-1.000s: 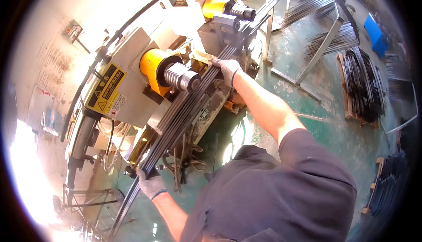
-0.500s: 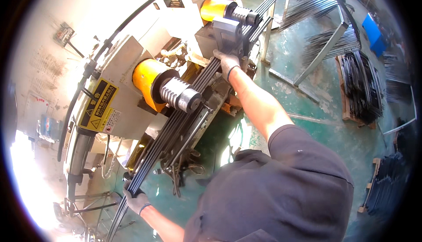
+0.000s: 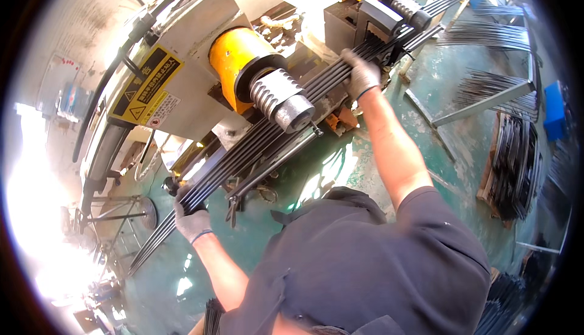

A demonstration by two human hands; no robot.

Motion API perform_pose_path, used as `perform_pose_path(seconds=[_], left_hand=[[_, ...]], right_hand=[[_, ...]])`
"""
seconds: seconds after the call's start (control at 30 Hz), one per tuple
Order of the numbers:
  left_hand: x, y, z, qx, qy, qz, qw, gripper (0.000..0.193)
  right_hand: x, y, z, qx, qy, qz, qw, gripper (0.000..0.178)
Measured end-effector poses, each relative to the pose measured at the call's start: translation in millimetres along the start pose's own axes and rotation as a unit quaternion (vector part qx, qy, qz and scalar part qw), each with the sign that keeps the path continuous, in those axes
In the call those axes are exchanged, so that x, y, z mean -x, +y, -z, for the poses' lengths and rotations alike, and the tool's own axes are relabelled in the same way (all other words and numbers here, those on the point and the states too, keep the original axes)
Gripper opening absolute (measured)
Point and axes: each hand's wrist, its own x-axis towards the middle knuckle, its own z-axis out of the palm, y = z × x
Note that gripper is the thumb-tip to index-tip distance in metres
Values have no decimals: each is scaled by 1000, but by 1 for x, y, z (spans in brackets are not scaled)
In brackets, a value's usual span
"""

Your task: The person picks up bundles of long, thin metal rods from a floor pile and feeds them into a yellow and gray bending machine. They guide the rods through the machine's rollers to bend them and then remove the finished pieces, repeating the process continuously.

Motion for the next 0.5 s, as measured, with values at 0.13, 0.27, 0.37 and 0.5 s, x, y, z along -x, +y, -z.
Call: perform_pose_path(seconds=[0.13, 0.27, 0.37, 0.5], left_hand=[[-9, 19, 21, 26, 87, -7, 996, 31], [-2, -6, 3, -12, 72, -20, 997, 31], [13, -29, -28, -28, 67, -2, 997, 34], [29, -46, -44, -26, 79, 53, 995, 31]], right_hand=[[-46, -17, 20, -64, 2, 40, 997, 21], [1, 12, 2, 6, 52, -41, 998, 35], [73, 35, -28, 33, -8, -43, 998, 32], [57, 29, -22, -11, -53, -35, 998, 22]])
